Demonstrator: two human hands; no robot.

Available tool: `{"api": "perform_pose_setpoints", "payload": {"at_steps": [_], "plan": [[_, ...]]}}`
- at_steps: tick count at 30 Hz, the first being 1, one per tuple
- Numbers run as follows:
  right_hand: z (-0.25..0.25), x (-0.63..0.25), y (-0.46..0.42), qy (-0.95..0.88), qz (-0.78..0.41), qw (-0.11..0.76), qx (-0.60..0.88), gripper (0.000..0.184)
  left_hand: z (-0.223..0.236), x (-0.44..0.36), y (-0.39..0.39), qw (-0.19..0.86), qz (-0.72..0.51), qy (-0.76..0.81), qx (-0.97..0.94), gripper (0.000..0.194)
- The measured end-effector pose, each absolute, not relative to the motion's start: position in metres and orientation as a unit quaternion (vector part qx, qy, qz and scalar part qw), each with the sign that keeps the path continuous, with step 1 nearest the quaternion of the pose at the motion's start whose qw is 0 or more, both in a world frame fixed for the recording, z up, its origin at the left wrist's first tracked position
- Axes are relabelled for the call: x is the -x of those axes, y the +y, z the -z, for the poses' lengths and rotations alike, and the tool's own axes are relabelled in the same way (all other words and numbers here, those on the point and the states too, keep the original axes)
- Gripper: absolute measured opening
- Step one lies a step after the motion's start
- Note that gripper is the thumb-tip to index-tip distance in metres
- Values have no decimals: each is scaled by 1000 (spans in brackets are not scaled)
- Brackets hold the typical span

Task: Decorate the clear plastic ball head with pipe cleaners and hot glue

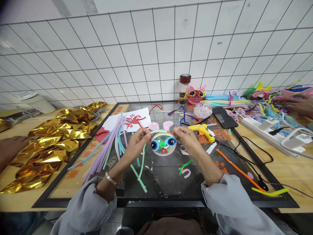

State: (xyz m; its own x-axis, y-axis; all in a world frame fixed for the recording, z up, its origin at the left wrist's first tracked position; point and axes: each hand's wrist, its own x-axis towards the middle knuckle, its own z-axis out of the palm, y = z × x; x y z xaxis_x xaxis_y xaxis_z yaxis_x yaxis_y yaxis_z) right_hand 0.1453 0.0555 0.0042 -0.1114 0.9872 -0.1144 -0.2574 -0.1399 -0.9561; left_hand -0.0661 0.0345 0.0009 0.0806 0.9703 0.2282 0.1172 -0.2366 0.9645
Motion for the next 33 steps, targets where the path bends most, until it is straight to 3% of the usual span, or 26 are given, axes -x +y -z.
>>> {"api": "perform_pose_setpoints", "payload": {"at_steps": [7,13,19,24,27,29,33], "plan": [[-2,-148,57,-436,-614,495,434,44,3,72,47,448,-624,447,-459,34],[0,-150,58,-439,-617,489,432,42,2,87,59,416,-658,481,-403,25],[0,-150,59,-431,-620,493,433,43,11,99,67,273,-605,571,-484,9],[2,-150,61,-415,-619,501,440,44,23,100,70,230,-472,630,-572,22],[4,-151,61,-413,-620,501,440,42,21,97,67,199,-479,613,-596,30],[4,-151,62,-415,-621,497,442,41,17,94,64,231,-503,590,-588,36],[5,-153,62,-422,-618,485,452,41,9,89,58,433,-458,514,-582,69]]}}
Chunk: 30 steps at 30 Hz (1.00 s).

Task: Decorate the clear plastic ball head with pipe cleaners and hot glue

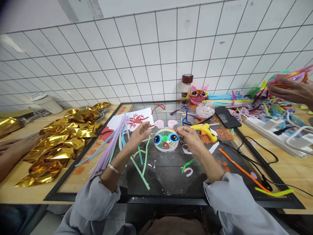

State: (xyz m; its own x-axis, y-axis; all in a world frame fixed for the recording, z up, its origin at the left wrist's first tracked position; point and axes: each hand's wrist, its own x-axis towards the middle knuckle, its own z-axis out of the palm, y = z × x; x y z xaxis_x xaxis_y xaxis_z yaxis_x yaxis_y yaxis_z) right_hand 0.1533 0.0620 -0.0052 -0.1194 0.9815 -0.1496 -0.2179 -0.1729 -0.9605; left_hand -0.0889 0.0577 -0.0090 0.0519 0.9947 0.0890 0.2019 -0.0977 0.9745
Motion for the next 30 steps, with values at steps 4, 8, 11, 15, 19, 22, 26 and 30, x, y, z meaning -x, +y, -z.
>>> {"api": "perform_pose_setpoints", "payload": {"at_steps": [4,8,11,15,19,22,26,30], "plan": [[5,-154,61,-430,-615,479,455,39,8,85,53,563,-367,449,-589,104],[4,-153,61,-425,-617,481,457,39,15,82,54,578,-342,430,-603,124],[4,-152,61,-415,-618,484,460,43,19,76,54,565,-349,424,-616,122],[3,-151,61,-406,-628,484,455,44,20,67,50,531,-361,428,-636,108],[2,-148,59,-398,-631,494,447,43,19,65,49,511,-354,443,-646,88],[1,-145,57,-404,-627,501,438,43,19,65,48,488,-350,460,-654,78],[3,-145,58,-426,-615,501,435,42,16,63,45,506,-350,466,-636,76],[6,-160,67,-471,-547,511,467,42,14,61,43,514,-358,473,-620,78]]}}
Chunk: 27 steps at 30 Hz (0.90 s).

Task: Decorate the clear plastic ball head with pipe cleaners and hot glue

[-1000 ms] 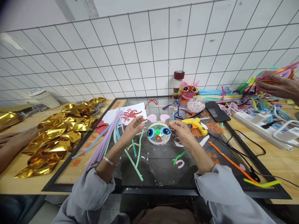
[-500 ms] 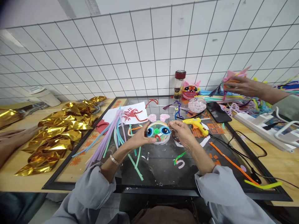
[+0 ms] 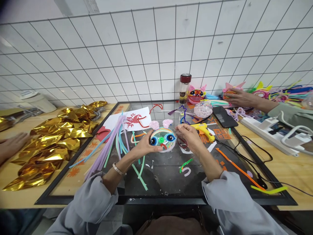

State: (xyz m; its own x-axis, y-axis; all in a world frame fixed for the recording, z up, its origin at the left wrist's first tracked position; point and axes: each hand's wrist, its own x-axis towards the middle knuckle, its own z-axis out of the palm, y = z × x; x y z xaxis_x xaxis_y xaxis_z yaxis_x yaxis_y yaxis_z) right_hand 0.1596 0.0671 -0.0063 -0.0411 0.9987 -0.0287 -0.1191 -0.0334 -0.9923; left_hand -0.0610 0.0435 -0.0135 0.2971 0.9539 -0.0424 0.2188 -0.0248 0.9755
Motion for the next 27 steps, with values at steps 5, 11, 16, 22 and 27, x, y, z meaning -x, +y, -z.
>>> {"api": "perform_pose_setpoints", "payload": {"at_steps": [5,11,16,22,27], "plan": [[5,-199,79,-610,-131,400,671,30,17,61,44,502,-366,479,-620,88],[10,-215,77,-605,95,89,785,49,22,63,48,462,-396,512,-607,100],[13,-217,81,-614,96,33,783,46,20,63,48,381,-385,573,-616,108],[13,-221,84,-598,115,39,792,42,22,61,47,367,-375,572,-631,108],[20,-223,90,-569,92,57,815,49,24,62,48,367,-368,572,-635,109]]}}
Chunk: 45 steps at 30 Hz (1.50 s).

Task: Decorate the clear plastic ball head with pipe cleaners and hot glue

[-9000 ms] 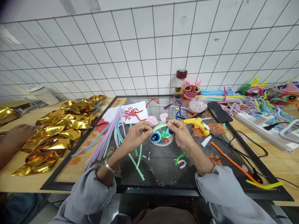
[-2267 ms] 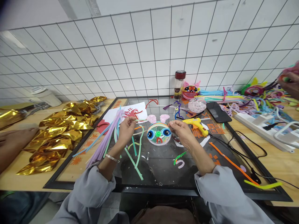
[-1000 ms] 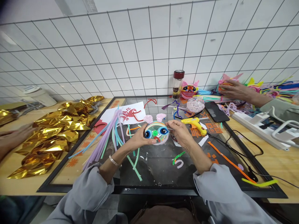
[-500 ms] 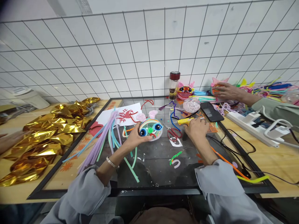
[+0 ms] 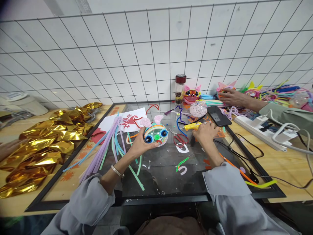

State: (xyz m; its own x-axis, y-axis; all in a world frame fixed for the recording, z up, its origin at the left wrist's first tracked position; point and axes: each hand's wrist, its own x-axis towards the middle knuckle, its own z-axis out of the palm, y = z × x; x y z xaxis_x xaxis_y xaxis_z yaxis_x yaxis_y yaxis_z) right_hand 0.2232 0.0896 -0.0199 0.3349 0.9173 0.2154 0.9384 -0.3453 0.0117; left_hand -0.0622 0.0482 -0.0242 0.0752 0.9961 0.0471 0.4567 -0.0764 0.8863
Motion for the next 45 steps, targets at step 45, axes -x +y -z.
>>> {"api": "perform_pose_setpoints", "payload": {"at_steps": [45], "plan": [[-20,-156,57,-729,320,437,417,10,26,61,49,316,-424,540,-655,107]]}}
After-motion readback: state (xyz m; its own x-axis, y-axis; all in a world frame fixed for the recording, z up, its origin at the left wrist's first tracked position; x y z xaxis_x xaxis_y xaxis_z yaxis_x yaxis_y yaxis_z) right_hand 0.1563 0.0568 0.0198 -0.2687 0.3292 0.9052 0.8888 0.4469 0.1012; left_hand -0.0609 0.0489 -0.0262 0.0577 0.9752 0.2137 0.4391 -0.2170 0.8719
